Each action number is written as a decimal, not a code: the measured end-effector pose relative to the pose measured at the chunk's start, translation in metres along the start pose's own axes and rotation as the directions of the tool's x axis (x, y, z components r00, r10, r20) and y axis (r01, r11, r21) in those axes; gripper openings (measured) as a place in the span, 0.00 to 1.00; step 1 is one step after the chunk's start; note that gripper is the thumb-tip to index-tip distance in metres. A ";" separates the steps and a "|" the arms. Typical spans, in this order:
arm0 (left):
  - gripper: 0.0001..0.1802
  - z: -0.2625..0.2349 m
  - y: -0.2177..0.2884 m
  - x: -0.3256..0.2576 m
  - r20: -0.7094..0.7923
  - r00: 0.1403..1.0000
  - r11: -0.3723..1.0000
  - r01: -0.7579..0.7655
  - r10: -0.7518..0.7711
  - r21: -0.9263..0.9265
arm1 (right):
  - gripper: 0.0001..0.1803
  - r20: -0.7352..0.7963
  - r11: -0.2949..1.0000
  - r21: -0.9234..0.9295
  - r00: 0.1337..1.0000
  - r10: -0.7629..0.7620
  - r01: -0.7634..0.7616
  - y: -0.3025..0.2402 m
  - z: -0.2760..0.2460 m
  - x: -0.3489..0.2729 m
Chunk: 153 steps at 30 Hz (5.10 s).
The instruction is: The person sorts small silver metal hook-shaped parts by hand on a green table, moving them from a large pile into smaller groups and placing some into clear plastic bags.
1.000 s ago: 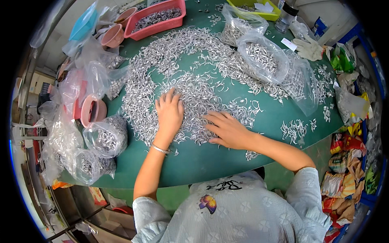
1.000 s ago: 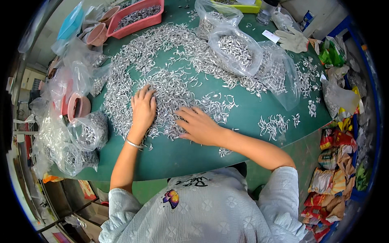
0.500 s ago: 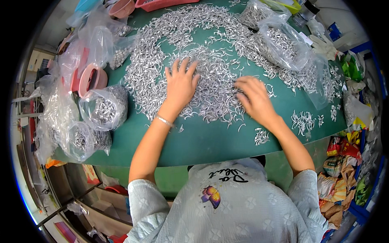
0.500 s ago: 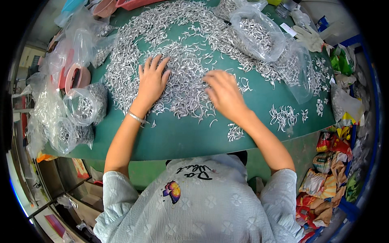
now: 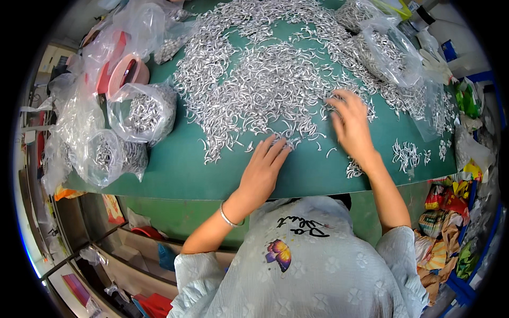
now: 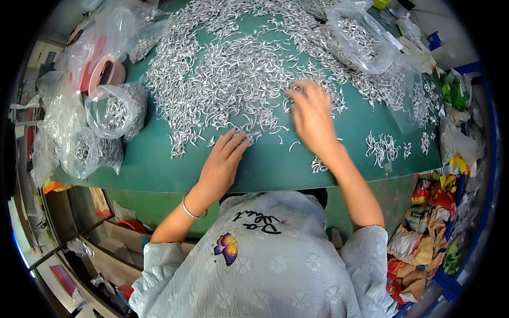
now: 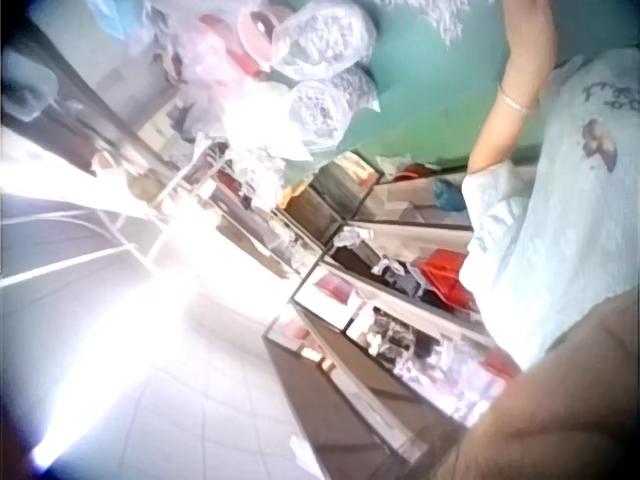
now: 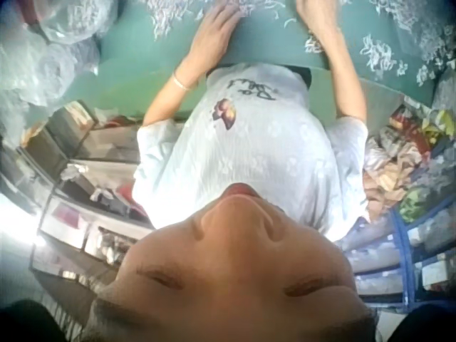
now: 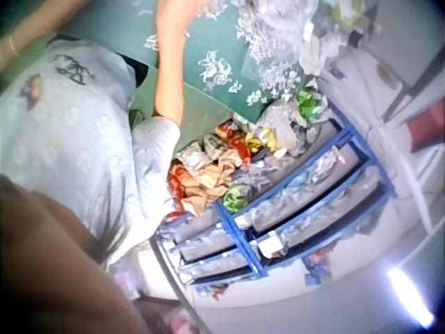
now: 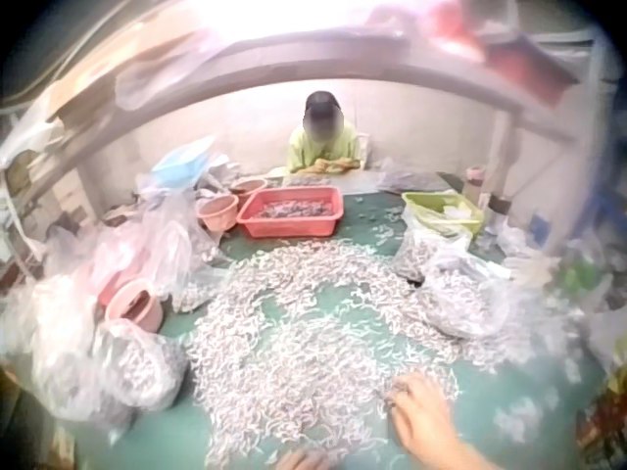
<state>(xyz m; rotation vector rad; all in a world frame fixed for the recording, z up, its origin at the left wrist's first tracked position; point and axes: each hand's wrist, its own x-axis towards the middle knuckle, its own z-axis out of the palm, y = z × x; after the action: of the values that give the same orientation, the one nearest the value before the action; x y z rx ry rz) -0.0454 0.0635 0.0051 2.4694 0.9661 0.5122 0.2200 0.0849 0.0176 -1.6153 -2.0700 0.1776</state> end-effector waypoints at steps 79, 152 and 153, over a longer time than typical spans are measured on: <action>0.28 -0.016 -0.004 -0.076 -0.325 0.823 0.861 0.336 -0.466 -0.382 | 0.19 0.117 0.986 0.166 0.992 -0.037 0.017 -0.131 0.042 -0.034; 0.10 0.113 0.106 0.161 0.080 0.913 0.914 -0.393 0.401 -0.098 | 0.07 -0.282 0.914 0.164 0.870 0.404 -0.371 0.123 -0.058 -0.065; 0.10 0.111 0.104 0.161 0.154 0.910 0.923 -0.379 0.385 -0.066 | 0.07 -0.272 0.911 0.170 0.871 0.410 -0.376 0.125 -0.056 -0.063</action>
<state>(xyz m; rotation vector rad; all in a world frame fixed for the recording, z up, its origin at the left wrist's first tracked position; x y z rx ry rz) 0.1754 0.0791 -0.0044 2.6291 0.4018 0.4318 0.3654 0.0508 -0.0034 -1.8496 -1.4610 0.1686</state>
